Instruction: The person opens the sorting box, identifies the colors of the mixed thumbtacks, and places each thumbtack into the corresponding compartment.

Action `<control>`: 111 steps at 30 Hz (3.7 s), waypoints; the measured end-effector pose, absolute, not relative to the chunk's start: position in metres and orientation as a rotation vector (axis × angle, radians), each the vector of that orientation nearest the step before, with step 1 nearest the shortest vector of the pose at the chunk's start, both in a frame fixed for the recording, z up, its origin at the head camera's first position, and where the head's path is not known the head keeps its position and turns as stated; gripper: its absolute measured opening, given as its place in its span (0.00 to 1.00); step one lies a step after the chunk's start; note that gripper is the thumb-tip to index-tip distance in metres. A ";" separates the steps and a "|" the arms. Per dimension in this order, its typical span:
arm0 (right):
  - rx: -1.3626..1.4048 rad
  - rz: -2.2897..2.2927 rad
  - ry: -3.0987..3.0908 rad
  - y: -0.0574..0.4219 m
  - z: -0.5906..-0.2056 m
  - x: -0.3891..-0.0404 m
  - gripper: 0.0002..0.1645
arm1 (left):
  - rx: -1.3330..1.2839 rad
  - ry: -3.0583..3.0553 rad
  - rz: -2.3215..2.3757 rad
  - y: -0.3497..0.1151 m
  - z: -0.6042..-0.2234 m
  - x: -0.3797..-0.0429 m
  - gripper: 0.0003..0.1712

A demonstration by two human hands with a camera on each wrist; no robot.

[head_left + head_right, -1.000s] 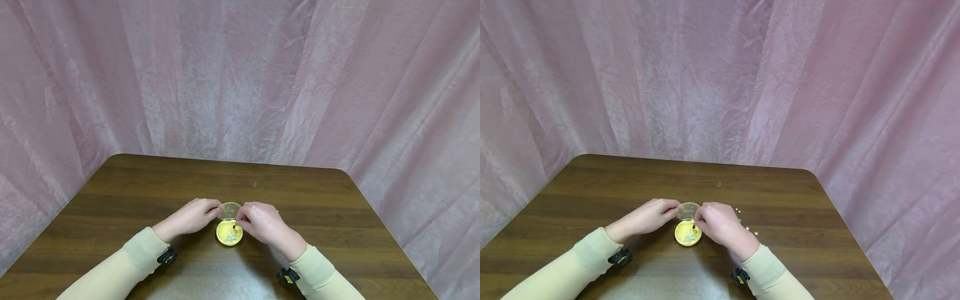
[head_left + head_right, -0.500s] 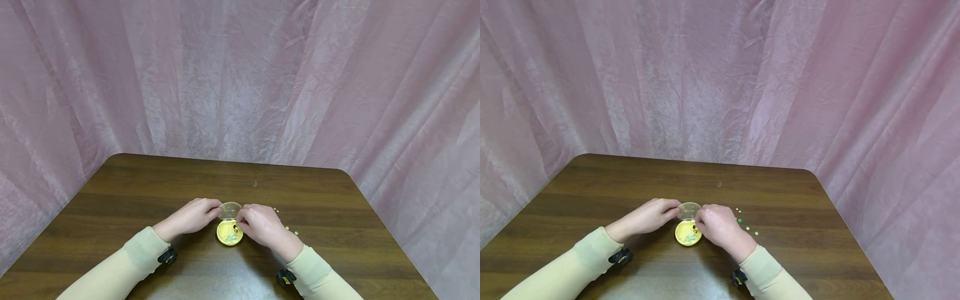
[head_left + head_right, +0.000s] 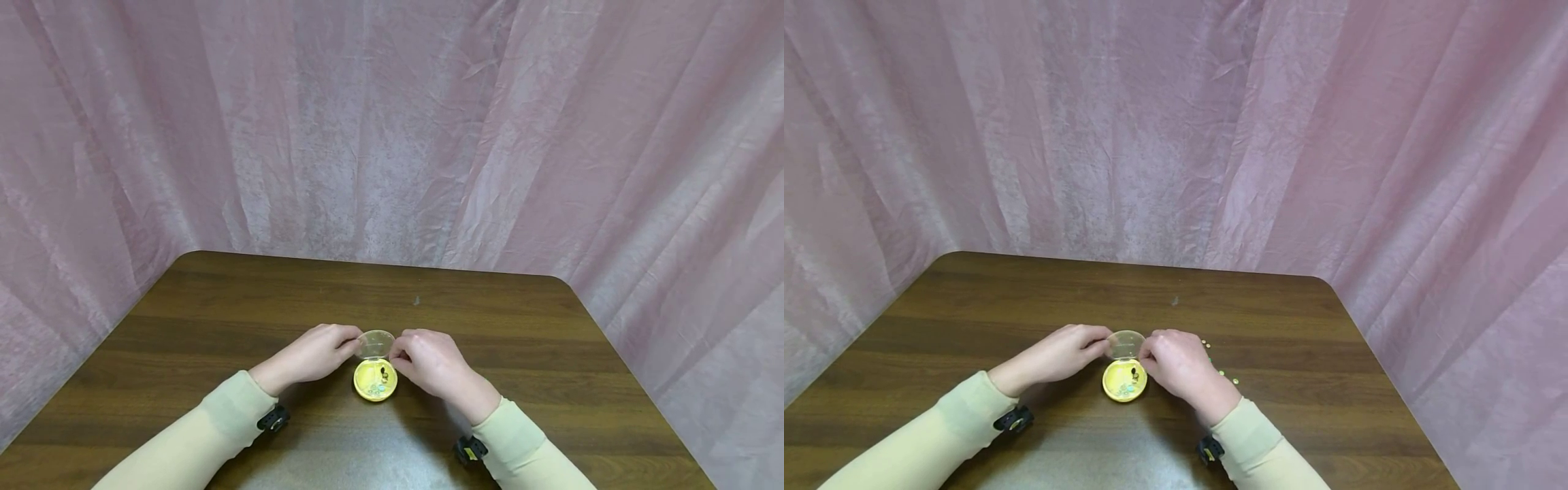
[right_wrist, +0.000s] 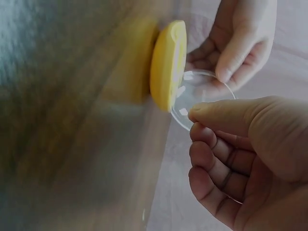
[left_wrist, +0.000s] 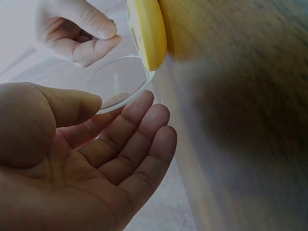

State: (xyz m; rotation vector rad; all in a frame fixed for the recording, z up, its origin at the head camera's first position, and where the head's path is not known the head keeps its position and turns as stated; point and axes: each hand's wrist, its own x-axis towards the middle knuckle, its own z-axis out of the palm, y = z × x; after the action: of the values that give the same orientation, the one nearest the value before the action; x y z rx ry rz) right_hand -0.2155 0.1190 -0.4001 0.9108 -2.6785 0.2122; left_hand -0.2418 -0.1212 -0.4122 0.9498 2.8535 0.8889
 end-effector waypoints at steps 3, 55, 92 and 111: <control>0.862 0.234 -2.694 0.125 -0.396 -0.219 0.04 | 0.951 2.854 0.891 -0.121 -0.412 -0.242 0.11; 0.337 0.061 -3.036 0.197 -0.407 -0.261 0.14 | 0.962 2.839 0.879 -0.122 -0.412 -0.243 0.10; 0.578 1.347 -2.858 0.181 -0.379 -0.251 0.06 | 0.947 2.819 0.891 -0.121 -0.409 -0.241 0.10; 1.267 2.688 -2.046 0.168 -0.347 -0.224 0.09 | 0.972 2.829 0.882 -0.120 -0.408 -0.242 0.10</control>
State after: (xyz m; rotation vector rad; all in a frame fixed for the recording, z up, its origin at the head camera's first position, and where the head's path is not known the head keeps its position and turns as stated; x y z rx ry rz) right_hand -0.2244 0.1682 -0.3468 1.2666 -2.0463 2.6883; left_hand -0.2422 -0.1203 -0.4084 0.9724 2.8286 0.8824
